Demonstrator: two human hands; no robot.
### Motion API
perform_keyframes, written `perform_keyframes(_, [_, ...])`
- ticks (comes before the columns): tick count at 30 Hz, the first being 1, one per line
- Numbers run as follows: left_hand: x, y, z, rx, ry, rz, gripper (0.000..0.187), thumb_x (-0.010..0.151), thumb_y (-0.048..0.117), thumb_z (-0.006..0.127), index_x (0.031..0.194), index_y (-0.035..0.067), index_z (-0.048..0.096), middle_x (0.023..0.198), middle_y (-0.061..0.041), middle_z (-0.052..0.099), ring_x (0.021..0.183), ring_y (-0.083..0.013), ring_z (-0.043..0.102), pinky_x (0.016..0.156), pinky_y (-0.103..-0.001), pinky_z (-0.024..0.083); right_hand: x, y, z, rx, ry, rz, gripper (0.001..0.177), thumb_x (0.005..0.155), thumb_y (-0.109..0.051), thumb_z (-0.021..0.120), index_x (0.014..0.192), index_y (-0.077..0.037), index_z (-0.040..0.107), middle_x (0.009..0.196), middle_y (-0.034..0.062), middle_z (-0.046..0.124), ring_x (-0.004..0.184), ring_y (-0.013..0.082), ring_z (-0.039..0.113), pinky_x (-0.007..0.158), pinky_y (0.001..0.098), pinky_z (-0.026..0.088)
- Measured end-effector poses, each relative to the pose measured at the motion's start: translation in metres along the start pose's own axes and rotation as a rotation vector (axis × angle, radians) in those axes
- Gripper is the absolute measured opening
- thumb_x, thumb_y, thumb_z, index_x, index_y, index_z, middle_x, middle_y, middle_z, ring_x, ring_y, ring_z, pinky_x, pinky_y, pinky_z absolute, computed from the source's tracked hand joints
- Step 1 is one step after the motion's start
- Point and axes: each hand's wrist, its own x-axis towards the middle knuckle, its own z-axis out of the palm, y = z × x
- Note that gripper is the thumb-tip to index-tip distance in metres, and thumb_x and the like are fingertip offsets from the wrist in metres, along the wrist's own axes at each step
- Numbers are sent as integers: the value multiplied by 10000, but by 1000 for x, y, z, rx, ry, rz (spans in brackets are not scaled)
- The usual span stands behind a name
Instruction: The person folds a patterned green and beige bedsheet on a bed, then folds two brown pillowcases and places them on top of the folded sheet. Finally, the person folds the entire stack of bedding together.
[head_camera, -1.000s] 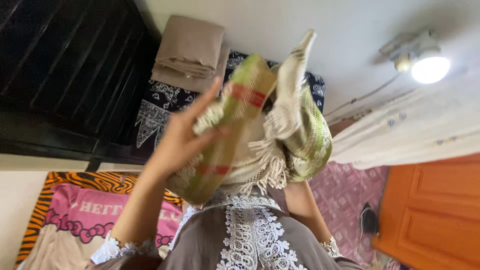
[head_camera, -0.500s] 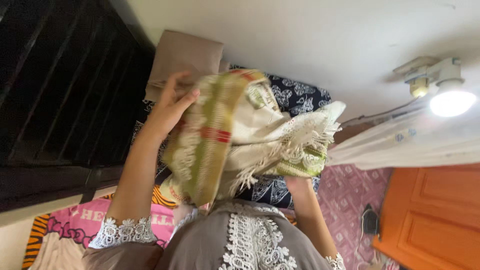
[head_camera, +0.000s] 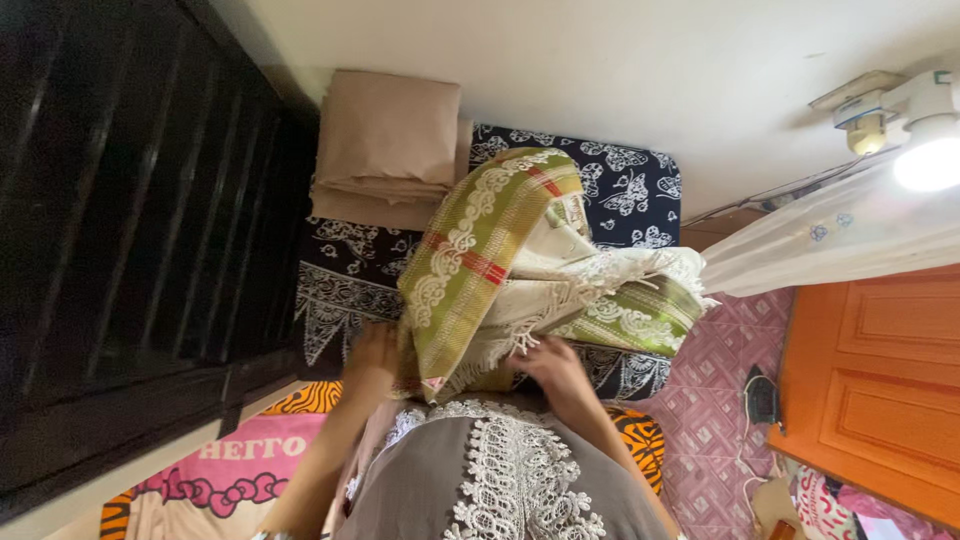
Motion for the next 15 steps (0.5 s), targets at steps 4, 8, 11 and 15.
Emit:
perform_keyframes(4, [-3,2,-3,-36,-53,103,293,1016,188,438,1100,-6,642,1150,-268,651,1086,-454,600,921,-526,486,19,17,40,-23,65,-4,635,904,-282,737,1375,27,444,1291,187,607,1134,264,602,1002,392,455])
perform_keyframes(8, [8,5,-4,-157,-220,-255,358,1054,286,426,1029,23,667,1009,-312,674,994,-492,628,866,-558,482,42,31,25,-142,133,-248,497,931,-309,714,1258,43,585,1211,166,643,1091,233,582,981,402,451])
perform_keyframes(11, [3,10,-8,-372,-44,-142,419,1047,330,422,993,2,678,931,-316,659,926,-515,615,751,-571,472,57,35,-45,-773,18,-1159,355,981,-53,443,1302,8,582,1302,111,596,1250,241,546,1114,405,415])
perform_keyframes(15, [-12,34,-22,-434,-79,-256,577,1073,435,438,840,-28,693,777,-261,653,770,-444,604,706,-503,472,39,0,-131,49,187,-956,261,1033,-130,520,1268,-31,573,1257,85,611,1210,242,579,1074,425,465])
